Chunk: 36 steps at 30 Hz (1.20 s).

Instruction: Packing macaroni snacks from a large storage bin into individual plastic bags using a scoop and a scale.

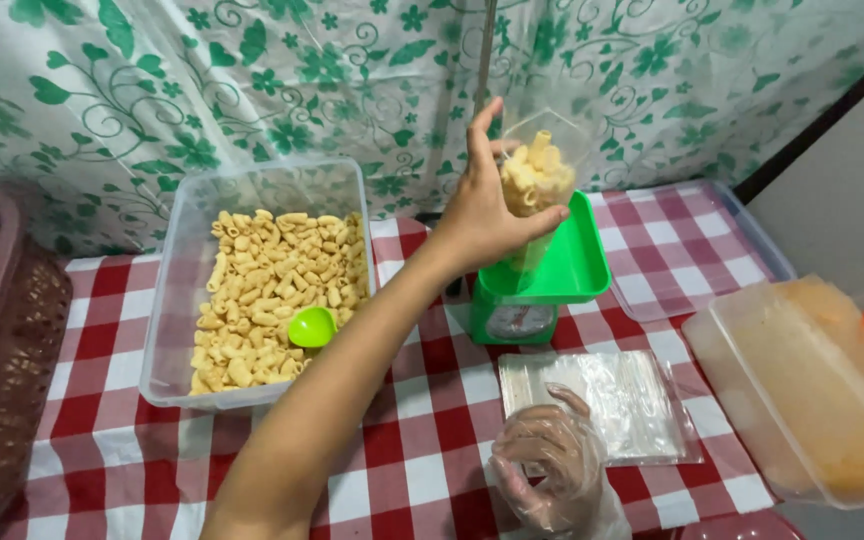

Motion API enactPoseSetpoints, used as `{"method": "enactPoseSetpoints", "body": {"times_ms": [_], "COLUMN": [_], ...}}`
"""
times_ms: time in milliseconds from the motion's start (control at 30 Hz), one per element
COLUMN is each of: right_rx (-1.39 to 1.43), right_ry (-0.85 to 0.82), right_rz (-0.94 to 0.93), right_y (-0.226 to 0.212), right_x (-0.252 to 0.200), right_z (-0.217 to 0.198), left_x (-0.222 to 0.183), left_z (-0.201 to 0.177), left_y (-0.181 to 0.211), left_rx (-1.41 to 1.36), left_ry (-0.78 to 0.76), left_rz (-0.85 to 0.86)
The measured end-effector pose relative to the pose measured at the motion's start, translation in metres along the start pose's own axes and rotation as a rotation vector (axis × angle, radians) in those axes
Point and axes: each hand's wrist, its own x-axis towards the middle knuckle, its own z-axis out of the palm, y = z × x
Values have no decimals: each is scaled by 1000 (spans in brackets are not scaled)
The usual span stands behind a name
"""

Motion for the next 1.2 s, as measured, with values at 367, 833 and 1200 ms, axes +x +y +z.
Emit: {"method": "enactPoseSetpoints", "body": {"times_ms": [367,833,1200], "right_rx": [-140,624,799], "right_ry": [73,-167,-35], "right_rz": [-273,285,218], "right_y": [38,-73,-57], "right_x": [25,139,136], "right_z": [-45,-17,49], "left_x": [-30,-196,-234], "left_z": [-49,-135,-135], "left_y": [63,97,64], "left_rx": [-525,-889,-658], "left_ry": [125,-449,-134], "left_rz": [110,-99,-363]}}
